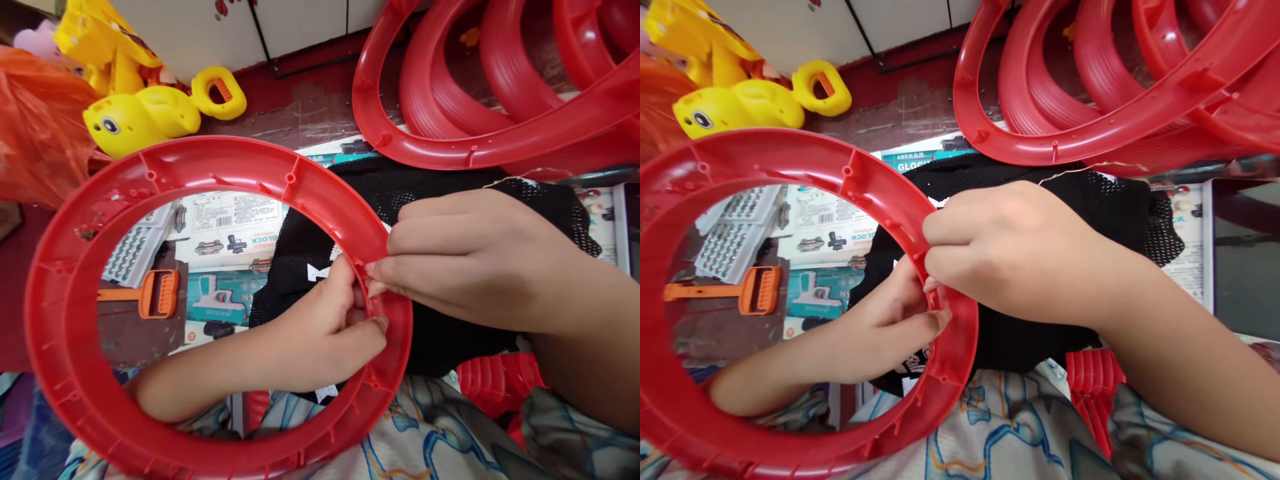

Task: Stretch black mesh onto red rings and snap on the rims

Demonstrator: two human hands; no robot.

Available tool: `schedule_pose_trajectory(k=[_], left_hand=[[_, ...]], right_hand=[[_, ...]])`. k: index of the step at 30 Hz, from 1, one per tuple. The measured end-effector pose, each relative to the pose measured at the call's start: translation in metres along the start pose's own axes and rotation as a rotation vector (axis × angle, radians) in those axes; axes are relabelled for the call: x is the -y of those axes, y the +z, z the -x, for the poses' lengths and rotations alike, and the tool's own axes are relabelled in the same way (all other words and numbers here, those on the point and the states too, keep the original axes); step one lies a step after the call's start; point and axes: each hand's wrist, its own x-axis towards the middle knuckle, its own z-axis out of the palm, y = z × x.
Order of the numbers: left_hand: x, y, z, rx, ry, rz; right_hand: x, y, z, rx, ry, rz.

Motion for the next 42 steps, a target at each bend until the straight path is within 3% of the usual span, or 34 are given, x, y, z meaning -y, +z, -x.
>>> schedule_pose_trajectory(k=[10,13,17,23,29,36,39,42], left_hand=[[0.002,0.003,-0.002,-0.047,0.063,-0.030],[0.002,0.002,-0.003,-0.116,0.105,-0.164],[0.000,0.001,-0.002,-0.168,0.021,-0.330],[-0.003,0.002,-0.001,-0.102,0.028,-0.424],[-0.004,0.001,0.001,-0.072,0.019,-0.466],[-0.005,0.003,-0.002,-0.047,-0.063,-0.489],[-0.006,0.004,-0.002,-0.046,-0.089,-0.485],[-0.008,0.007,-0.001,-0.047,-0.116,-0.327]], right_hand=[[0.001,-0.001,-0.001,0.013,-0.004,0.011],[0.002,-0.003,-0.002,0.036,0.050,-0.008],[0.000,-0.005,-0.002,0.027,0.041,0.033],[0.000,-0.002,-0.002,-0.087,0.043,0.025],[0.005,-0.006,-0.004,-0.056,0.105,-0.013],[-0.011,-0.008,-0.001,0.028,0.022,-0.216],[-0.013,-0.005,-0.002,0.024,0.013,-0.175],[-0.015,-0.003,-0.002,0.000,-0.019,-0.104]])
